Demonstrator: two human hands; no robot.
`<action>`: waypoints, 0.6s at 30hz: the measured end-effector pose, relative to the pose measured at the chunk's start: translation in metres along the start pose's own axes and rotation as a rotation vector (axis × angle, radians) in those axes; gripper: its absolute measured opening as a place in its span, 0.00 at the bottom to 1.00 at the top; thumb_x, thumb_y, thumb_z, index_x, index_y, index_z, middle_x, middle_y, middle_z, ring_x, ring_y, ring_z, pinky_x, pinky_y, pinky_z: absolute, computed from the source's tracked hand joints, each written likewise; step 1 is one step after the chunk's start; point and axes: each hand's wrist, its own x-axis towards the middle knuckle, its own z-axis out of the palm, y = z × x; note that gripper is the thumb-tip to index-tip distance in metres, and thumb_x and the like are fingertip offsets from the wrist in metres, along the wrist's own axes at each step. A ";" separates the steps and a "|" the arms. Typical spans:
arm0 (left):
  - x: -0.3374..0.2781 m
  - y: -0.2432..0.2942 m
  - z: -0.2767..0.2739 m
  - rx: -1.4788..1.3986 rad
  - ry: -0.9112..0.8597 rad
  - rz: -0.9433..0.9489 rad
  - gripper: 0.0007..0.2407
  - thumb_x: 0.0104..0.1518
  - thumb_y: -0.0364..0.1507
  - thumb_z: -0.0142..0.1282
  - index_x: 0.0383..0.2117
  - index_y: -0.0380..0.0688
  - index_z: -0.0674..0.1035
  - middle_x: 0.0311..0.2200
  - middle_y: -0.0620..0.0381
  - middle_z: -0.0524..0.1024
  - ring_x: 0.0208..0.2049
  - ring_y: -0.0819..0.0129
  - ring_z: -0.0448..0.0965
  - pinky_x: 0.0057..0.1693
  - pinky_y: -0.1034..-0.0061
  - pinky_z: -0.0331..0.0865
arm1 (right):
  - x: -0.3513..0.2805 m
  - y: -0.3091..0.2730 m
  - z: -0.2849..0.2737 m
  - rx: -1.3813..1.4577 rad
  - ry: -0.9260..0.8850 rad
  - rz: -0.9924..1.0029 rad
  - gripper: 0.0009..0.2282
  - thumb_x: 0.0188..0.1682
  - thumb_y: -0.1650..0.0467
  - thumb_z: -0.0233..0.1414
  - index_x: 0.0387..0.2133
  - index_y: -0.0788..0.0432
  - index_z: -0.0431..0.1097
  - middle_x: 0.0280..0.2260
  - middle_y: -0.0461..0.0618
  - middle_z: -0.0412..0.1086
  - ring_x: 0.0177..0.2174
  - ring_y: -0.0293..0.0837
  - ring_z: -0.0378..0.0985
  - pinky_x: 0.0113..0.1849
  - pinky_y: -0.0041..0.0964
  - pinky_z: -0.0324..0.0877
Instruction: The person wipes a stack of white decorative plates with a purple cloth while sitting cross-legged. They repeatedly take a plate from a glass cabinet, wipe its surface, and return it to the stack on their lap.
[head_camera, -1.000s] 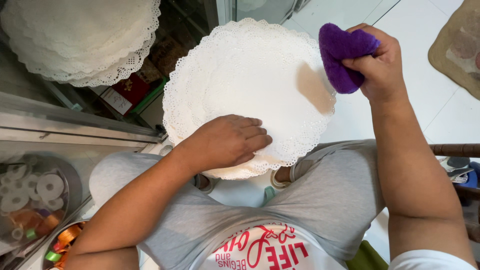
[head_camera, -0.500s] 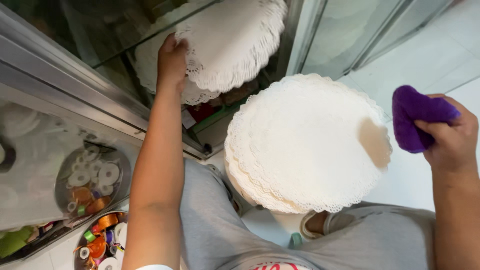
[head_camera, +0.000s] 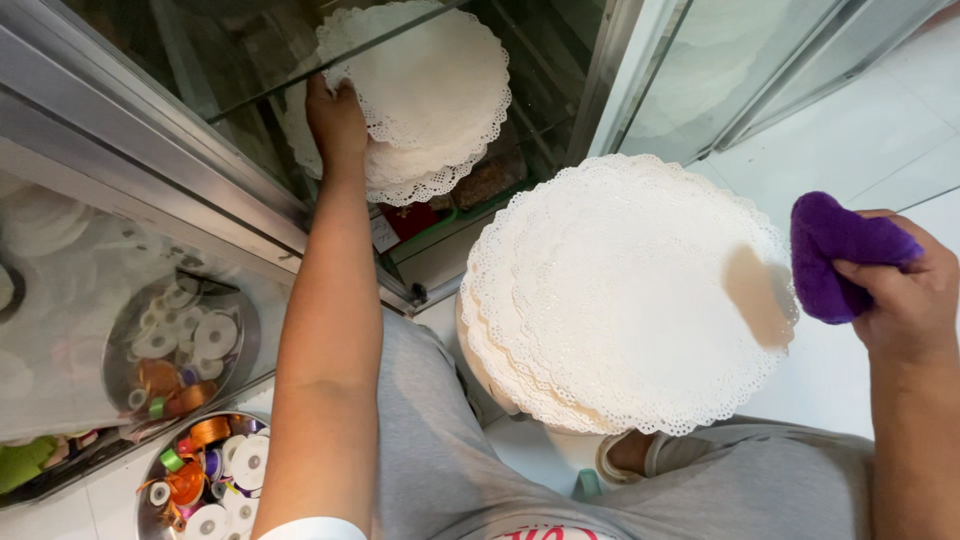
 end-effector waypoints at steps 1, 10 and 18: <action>-0.004 0.008 -0.003 -0.003 -0.005 -0.004 0.16 0.63 0.25 0.46 0.57 0.44 0.73 0.57 0.45 0.76 0.56 0.54 0.79 0.55 0.67 0.74 | 0.000 -0.001 0.000 -0.006 0.004 0.002 0.22 0.38 0.73 0.54 0.50 0.60 0.70 0.42 0.47 0.72 0.40 0.40 0.76 0.45 0.32 0.74; -0.183 0.146 -0.005 0.335 -0.313 0.828 0.16 0.61 0.20 0.57 0.56 0.42 0.77 0.54 0.45 0.76 0.58 0.48 0.72 0.63 0.58 0.67 | -0.005 -0.028 0.020 -0.636 -0.033 -0.371 0.13 0.47 0.79 0.57 0.47 0.68 0.71 0.46 0.59 0.68 0.49 0.53 0.70 0.55 0.44 0.64; -0.311 0.183 -0.002 0.688 -1.214 0.744 0.28 0.69 0.42 0.38 0.70 0.34 0.59 0.69 0.35 0.59 0.73 0.41 0.48 0.70 0.36 0.44 | -0.044 -0.063 0.119 -0.550 -0.727 -0.584 0.18 0.42 0.66 0.59 0.46 0.57 0.75 0.44 0.66 0.73 0.40 0.68 0.79 0.44 0.60 0.72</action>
